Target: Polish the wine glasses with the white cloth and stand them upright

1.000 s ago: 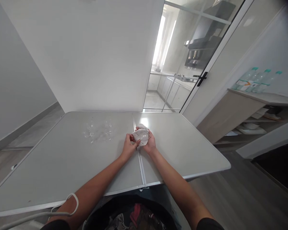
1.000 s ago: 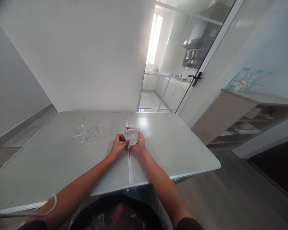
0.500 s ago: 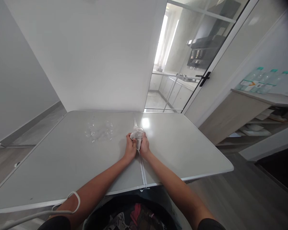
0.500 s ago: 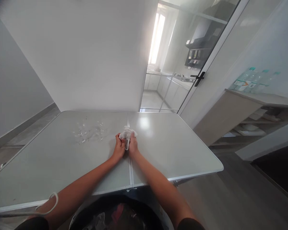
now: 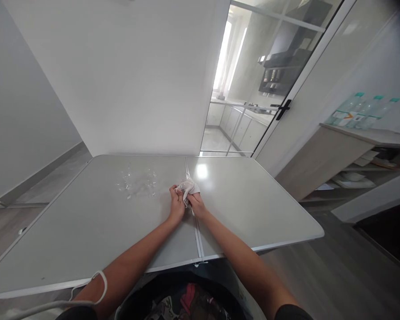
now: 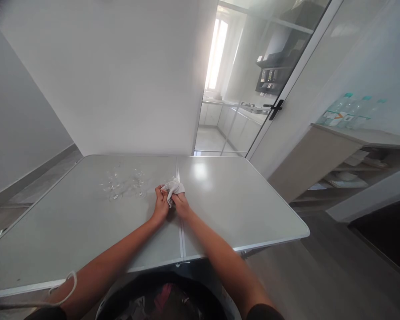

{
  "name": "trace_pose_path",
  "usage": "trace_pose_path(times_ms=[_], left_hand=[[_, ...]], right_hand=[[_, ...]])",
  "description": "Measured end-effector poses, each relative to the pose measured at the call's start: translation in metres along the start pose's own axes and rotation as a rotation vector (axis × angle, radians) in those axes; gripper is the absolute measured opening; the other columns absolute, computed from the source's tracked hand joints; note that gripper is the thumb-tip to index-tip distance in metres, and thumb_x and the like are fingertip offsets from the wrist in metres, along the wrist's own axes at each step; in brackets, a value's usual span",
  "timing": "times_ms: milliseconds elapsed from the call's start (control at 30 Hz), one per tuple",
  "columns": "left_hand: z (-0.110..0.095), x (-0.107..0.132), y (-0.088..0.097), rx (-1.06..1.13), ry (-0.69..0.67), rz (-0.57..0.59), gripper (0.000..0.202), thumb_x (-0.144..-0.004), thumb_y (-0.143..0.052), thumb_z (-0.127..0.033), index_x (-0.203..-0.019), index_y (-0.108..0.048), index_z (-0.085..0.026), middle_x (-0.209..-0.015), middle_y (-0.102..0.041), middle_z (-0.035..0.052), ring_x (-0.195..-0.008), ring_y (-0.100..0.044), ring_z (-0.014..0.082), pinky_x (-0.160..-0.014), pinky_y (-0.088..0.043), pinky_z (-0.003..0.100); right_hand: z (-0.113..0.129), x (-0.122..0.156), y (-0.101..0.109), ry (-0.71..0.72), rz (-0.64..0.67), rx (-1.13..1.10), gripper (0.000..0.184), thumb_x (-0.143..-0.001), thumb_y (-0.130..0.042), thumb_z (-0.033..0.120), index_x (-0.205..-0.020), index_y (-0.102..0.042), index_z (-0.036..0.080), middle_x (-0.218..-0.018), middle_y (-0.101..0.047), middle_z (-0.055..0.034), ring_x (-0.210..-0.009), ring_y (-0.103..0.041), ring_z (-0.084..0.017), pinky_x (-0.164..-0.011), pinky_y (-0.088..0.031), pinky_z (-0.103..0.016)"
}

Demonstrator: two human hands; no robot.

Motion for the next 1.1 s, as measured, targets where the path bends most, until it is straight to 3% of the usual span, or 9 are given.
trace_pose_path(times_ms=[100,200,367,467,567,733,867,967,1100], left_hand=[[-0.005,-0.002,0.001,0.015,-0.038,0.018,0.053,-0.097,-0.037,-0.068,-0.125,-0.039,-0.023,-0.117,-0.059,0.0109,-0.108,-0.062,0.0208,-0.098,-0.050,0.037],[-0.018,-0.008,0.006,0.071,-0.106,0.072,0.059,-0.093,-0.050,-0.066,-0.133,-0.039,-0.024,-0.130,-0.058,0.0136,-0.116,-0.061,0.0221,-0.096,-0.051,0.036],[-0.029,-0.019,0.011,0.250,0.024,0.247,0.063,-0.092,-0.051,-0.068,-0.137,-0.040,-0.026,-0.134,-0.061,0.0138,-0.093,-0.069,0.0198,-0.073,-0.056,0.032],[-0.031,-0.019,0.012,0.295,0.043,0.298,0.062,-0.090,-0.059,-0.063,-0.136,-0.042,-0.024,-0.126,-0.065,0.0129,-0.099,-0.069,0.0206,-0.082,-0.056,0.034],[-0.032,-0.016,0.011,0.245,-0.022,0.238,0.060,-0.087,-0.065,-0.058,-0.130,-0.042,-0.022,-0.120,-0.066,0.0117,-0.106,-0.067,0.0218,-0.091,-0.054,0.036],[-0.028,-0.009,0.010,0.051,-0.068,0.043,0.058,-0.087,-0.067,-0.053,-0.127,-0.038,-0.022,-0.116,-0.064,0.0118,-0.109,-0.065,0.0236,-0.094,-0.051,0.040],[-0.028,-0.007,0.011,0.005,-0.065,0.016,0.058,-0.089,-0.066,-0.053,-0.127,-0.036,-0.021,-0.115,-0.064,0.0115,-0.107,-0.065,0.0233,-0.095,-0.050,0.040],[-0.030,-0.008,0.014,-0.032,-0.060,0.012,0.057,-0.088,-0.065,-0.055,-0.125,-0.038,-0.021,-0.109,-0.065,0.0091,-0.104,-0.066,0.0227,-0.094,-0.049,0.039],[-0.033,-0.011,0.015,0.109,-0.006,0.053,0.054,-0.087,-0.067,-0.058,-0.120,-0.043,-0.022,-0.110,-0.065,0.0070,-0.099,-0.066,0.0204,-0.090,-0.050,0.036]], right_hand=[[0.012,-0.005,0.000,0.121,0.021,0.070,0.034,-0.078,-0.079,0.035,-0.108,-0.067,0.025,-0.094,-0.073,-0.0042,-0.108,-0.064,-0.023,-0.096,-0.052,-0.035],[0.021,-0.008,0.000,0.123,0.035,0.089,0.036,-0.076,-0.082,0.039,-0.104,-0.067,0.023,-0.091,-0.073,-0.0041,-0.097,-0.066,-0.024,-0.086,-0.053,-0.034],[0.030,0.001,-0.001,-0.131,0.226,-0.051,0.032,-0.080,-0.080,0.041,-0.099,-0.067,0.020,-0.072,-0.066,-0.0003,-0.064,-0.058,-0.015,-0.062,-0.047,-0.027],[0.032,0.007,0.001,-0.267,0.316,-0.157,0.030,-0.080,-0.080,0.040,-0.096,-0.064,0.019,-0.066,-0.060,0.0019,-0.058,-0.051,-0.012,-0.057,-0.044,-0.025],[0.031,0.007,0.005,-0.284,0.339,-0.121,0.029,-0.082,-0.078,0.041,-0.093,-0.062,0.019,-0.063,-0.057,0.0028,-0.055,-0.049,-0.012,-0.055,-0.043,-0.025],[0.021,0.000,0.015,0.016,0.122,0.319,0.015,-0.080,-0.076,0.026,-0.086,-0.064,0.021,-0.070,-0.061,0.0002,-0.063,-0.053,-0.015,-0.066,-0.046,-0.029],[0.011,0.001,0.019,0.095,-0.044,0.539,0.012,-0.074,-0.074,0.021,-0.071,-0.062,0.023,-0.062,-0.055,-0.0010,-0.068,-0.053,-0.019,-0.070,-0.045,-0.030],[0.008,0.000,0.014,0.046,0.011,0.414,0.014,-0.076,-0.075,0.029,-0.078,-0.063,0.022,-0.063,-0.055,0.0003,-0.064,-0.051,-0.017,-0.062,-0.043,-0.028],[0.008,-0.002,0.008,-0.232,0.212,-0.022,0.028,-0.079,-0.073,0.038,-0.097,-0.060,0.022,-0.057,-0.051,0.0056,-0.049,-0.041,-0.012,-0.053,-0.039,-0.025]])
Point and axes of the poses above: each hand's wrist, its own x-axis away from the middle knuckle, its own y-axis out of the back of the hand, z = x × y, the point moved 3 cm from there along -x, towards the middle knuckle
